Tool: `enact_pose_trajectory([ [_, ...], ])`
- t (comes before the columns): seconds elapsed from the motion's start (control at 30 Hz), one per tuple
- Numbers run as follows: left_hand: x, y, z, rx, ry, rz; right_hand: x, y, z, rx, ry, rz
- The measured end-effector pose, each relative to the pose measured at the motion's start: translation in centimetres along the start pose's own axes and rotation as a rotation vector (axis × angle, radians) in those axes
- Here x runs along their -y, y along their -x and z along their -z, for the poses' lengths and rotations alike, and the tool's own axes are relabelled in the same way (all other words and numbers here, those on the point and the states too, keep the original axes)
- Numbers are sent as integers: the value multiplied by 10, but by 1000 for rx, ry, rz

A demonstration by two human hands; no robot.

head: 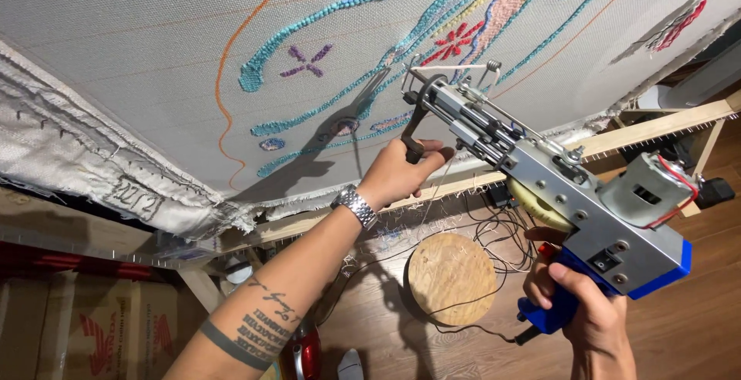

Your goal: Using a tufting gun to create a colorful pattern on a rug canvas.

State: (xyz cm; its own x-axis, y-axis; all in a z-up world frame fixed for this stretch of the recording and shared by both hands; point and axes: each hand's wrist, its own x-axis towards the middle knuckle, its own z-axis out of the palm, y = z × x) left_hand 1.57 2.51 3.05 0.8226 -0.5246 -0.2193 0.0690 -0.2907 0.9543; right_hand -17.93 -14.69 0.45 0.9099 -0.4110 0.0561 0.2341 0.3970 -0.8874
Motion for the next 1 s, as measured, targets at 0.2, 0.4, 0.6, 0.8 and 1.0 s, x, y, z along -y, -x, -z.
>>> enact_pose_trajectory([
  [0.2, -1, -2, 10, -9, -36, 42, -4, -5, -7, 1, -9, -3],
  [0.4, 2, -7, 15, 0, -19, 38, -5, -10, -14, -17, 25, -9],
  [0.6, 1, -9, 17, 3, -15, 73, -4, -14, -15, 13, 40, 22],
  [0.8, 6, -7, 14, 6, 10, 10, -7, -8, -2, -30, 66, -6],
  [1.0, 6, -4, 12, -4, 35, -26, -5, -3, 1, -32, 100, -57],
])
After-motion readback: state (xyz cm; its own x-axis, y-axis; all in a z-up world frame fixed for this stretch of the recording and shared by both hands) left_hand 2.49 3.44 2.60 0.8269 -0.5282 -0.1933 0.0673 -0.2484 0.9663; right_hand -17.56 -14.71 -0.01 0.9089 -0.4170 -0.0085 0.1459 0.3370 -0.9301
